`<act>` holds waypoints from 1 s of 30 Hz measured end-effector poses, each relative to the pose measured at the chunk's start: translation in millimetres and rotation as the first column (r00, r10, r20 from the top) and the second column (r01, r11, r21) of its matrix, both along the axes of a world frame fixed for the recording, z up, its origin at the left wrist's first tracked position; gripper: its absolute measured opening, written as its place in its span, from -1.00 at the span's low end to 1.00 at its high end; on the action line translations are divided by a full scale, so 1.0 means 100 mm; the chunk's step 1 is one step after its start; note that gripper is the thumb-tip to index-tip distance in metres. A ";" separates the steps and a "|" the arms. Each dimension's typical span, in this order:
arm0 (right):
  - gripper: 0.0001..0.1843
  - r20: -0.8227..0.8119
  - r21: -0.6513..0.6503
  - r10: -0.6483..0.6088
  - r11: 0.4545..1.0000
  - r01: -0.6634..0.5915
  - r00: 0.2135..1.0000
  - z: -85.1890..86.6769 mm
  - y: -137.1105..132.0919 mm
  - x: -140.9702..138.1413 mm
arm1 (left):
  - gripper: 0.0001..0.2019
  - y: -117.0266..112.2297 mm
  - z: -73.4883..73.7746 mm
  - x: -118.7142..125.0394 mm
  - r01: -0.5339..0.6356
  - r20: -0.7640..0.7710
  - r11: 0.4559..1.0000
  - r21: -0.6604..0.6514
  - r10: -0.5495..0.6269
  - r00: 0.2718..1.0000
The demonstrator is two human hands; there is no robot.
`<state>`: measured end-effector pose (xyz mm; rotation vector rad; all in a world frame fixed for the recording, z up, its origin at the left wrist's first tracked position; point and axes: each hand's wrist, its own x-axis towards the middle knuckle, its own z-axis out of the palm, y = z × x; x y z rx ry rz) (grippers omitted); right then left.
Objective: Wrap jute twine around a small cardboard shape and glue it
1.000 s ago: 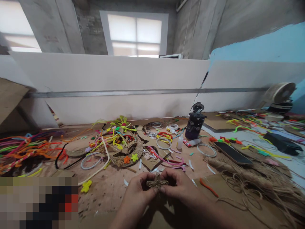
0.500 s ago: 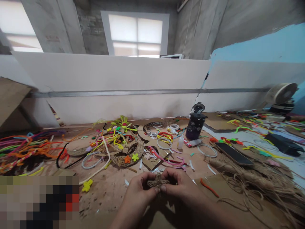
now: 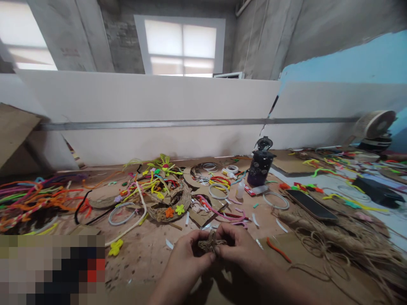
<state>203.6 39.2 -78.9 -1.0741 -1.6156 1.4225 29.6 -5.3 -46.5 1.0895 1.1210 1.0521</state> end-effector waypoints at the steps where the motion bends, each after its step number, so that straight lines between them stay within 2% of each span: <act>1: -0.80 -0.007 -0.008 0.004 1.000 -0.004 1.000 0.00 0.00 0.00 | -0.71 -0.01 0.00 0.00 -0.008 0.000 1.000 -0.007 0.008 1.000; 9: -0.65 -0.143 -0.094 0.084 0.991 -0.098 0.986 0.00 -0.03 0.01 | -0.70 -0.04 0.03 0.01 -0.047 0.053 0.993 -0.105 0.053 0.997; 13: -0.65 -0.113 -0.021 0.092 0.995 -0.095 0.989 0.05 -0.05 0.02 | -0.71 -0.03 0.00 0.02 -0.082 0.087 0.986 -0.148 0.096 0.992; 15: -0.66 -0.093 0.011 0.095 0.995 -0.095 0.991 0.05 -0.06 0.01 | -0.74 -0.02 -0.05 0.02 -0.094 0.072 0.986 -0.137 0.105 0.992; 17: -0.65 -0.118 -0.017 0.102 0.994 -0.105 0.988 0.02 -0.07 0.01 | -0.73 -0.01 -0.09 0.02 -0.102 0.057 0.988 -0.115 0.109 0.992; 20: -0.65 -0.217 -0.098 0.062 0.992 -0.085 0.974 -0.02 -0.07 -0.01 | -0.59 0.02 -0.15 0.00 -0.104 0.081 0.991 -0.089 0.111 0.990; 23: -0.66 -0.245 -0.075 -0.002 0.997 -0.017 0.970 -0.01 -0.04 0.00 | -0.48 0.06 -0.19 -0.03 -0.054 0.131 0.995 -0.082 0.065 0.989; 27: -0.63 -0.231 -0.026 -0.039 0.999 0.034 0.972 0.04 0.01 0.02 | -0.52 0.09 -0.23 -0.04 -0.025 0.148 0.998 -0.058 0.034 0.988; 30: -0.63 -0.266 -0.035 -0.016 0.999 0.006 0.964 0.01 0.04 0.01 | -0.53 0.08 -0.24 -0.06 -0.049 0.137 0.997 -0.054 0.056 0.989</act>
